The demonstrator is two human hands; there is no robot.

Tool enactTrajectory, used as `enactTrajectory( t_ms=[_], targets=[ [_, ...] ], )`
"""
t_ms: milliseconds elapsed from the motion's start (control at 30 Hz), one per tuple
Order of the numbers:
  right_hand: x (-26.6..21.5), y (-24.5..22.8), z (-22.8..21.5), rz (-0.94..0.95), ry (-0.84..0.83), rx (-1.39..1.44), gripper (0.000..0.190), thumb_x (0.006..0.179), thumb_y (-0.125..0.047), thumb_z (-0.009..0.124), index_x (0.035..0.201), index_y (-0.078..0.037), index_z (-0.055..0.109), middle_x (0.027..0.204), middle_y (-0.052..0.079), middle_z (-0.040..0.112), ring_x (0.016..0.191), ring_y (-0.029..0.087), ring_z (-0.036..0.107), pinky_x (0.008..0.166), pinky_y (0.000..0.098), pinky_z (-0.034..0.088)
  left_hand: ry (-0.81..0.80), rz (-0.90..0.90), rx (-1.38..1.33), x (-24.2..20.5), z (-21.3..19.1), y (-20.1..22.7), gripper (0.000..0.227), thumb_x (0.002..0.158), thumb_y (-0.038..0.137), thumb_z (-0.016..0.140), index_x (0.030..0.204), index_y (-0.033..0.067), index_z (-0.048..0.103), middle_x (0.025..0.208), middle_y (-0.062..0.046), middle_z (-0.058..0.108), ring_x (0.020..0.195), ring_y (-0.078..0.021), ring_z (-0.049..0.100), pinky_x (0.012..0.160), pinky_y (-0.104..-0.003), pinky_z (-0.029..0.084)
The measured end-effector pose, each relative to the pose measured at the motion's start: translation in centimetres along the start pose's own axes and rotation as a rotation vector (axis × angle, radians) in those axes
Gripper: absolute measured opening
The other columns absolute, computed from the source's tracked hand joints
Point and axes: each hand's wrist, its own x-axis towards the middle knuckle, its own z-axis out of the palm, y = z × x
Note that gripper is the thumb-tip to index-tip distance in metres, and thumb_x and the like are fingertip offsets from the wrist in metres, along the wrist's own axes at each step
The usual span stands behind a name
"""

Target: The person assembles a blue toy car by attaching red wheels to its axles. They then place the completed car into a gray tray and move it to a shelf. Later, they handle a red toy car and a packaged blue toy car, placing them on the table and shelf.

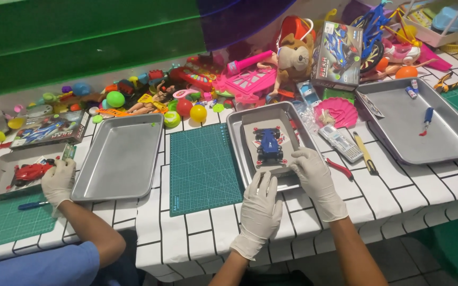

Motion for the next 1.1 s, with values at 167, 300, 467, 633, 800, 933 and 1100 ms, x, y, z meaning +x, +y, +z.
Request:
enactTrajectory(
  t_ms=[167, 300, 467, 633, 800, 933, 1100],
  targets=[
    [0.1, 0.0, -0.2, 0.008, 0.003, 0.028, 0.015, 0.099, -0.023, 0.065, 0.096, -0.009, 0.07, 0.113, 0.006, 0.071, 0.118, 0.031, 0.061, 0.099, 0.0412, 0.051, 0.007, -0.02, -0.009, 0.1, 0.3, 0.1, 0.058, 0.094, 0.028, 0.056, 0.144, -0.0019, 0.054, 0.151, -0.022, 0.052, 0.142, -0.0399, 0.042, 0.117, -0.05, 0.035],
    [-0.1, 0.1, -0.1, 0.005, 0.023, 0.005, 0.016, 0.1, -0.025, 0.064, 0.095, -0.011, 0.069, 0.11, 0.004, 0.072, 0.114, 0.03, 0.06, 0.099, 0.0395, 0.05, -0.014, -0.04, -0.032, 0.3, 0.0, 0.2, 0.058, 0.093, 0.027, 0.055, 0.144, -0.0012, 0.054, 0.151, -0.021, 0.052, 0.14, -0.0393, 0.043, 0.116, -0.051, 0.035],
    [-0.2, -0.1, -0.2, 0.001, 0.034, 0.044, 0.014, 0.101, -0.023, 0.063, 0.098, -0.01, 0.065, 0.113, 0.006, 0.07, 0.117, 0.031, 0.06, 0.097, 0.0403, 0.05, 0.035, -0.04, -0.074, 0.5, -0.5, 0.4, 0.055, 0.091, 0.024, 0.057, 0.139, -0.0007, 0.058, 0.146, -0.021, 0.056, 0.136, -0.0417, 0.047, 0.114, -0.051, 0.037],
    [-0.1, -0.2, -0.4, -0.058, 0.074, 0.034, 0.015, 0.103, -0.023, 0.061, 0.096, -0.009, 0.062, 0.11, 0.007, 0.07, 0.115, 0.032, 0.062, 0.096, 0.0429, 0.051, 0.03, -0.037, -0.065, 0.5, -0.3, 0.4, 0.057, 0.09, 0.025, 0.059, 0.14, -0.0009, 0.058, 0.146, -0.022, 0.056, 0.134, -0.0408, 0.049, 0.112, -0.051, 0.039],
    [0.3, -0.5, -0.7, -0.095, 0.093, 0.047, 0.016, 0.105, -0.024, 0.056, 0.101, -0.01, 0.062, 0.11, 0.005, 0.071, 0.117, 0.034, 0.063, 0.099, 0.0445, 0.051, 0.029, -0.013, -0.045, 0.5, -0.2, 0.3, 0.057, 0.09, 0.025, 0.059, 0.14, -0.0023, 0.057, 0.146, -0.023, 0.055, 0.134, -0.0411, 0.049, 0.113, -0.051, 0.038],
    [0.8, 0.1, -0.5, -0.181, 0.128, 0.038, 0.017, 0.108, -0.022, 0.052, 0.102, -0.007, 0.057, 0.109, 0.007, 0.069, 0.117, 0.037, 0.064, 0.102, 0.0457, 0.053, 0.029, -0.016, -0.093, 0.6, -0.2, 0.1, 0.055, 0.091, 0.024, 0.058, 0.139, -0.0035, 0.058, 0.145, -0.021, 0.057, 0.134, -0.0403, 0.049, 0.114, -0.051, 0.037],
    [1.1, 1.3, -0.1, -0.216, 0.139, 0.031, 0.014, 0.106, -0.019, 0.056, 0.105, -0.005, 0.057, 0.112, 0.01, 0.067, 0.116, 0.035, 0.064, 0.1, 0.0441, 0.054, 0.147, 0.026, -0.105, 0.8, -0.4, 0.2, 0.048, 0.089, 0.016, 0.061, 0.133, -0.0042, 0.063, 0.137, -0.019, 0.064, 0.124, -0.0372, 0.056, 0.11, -0.051, 0.043]
  ],
)
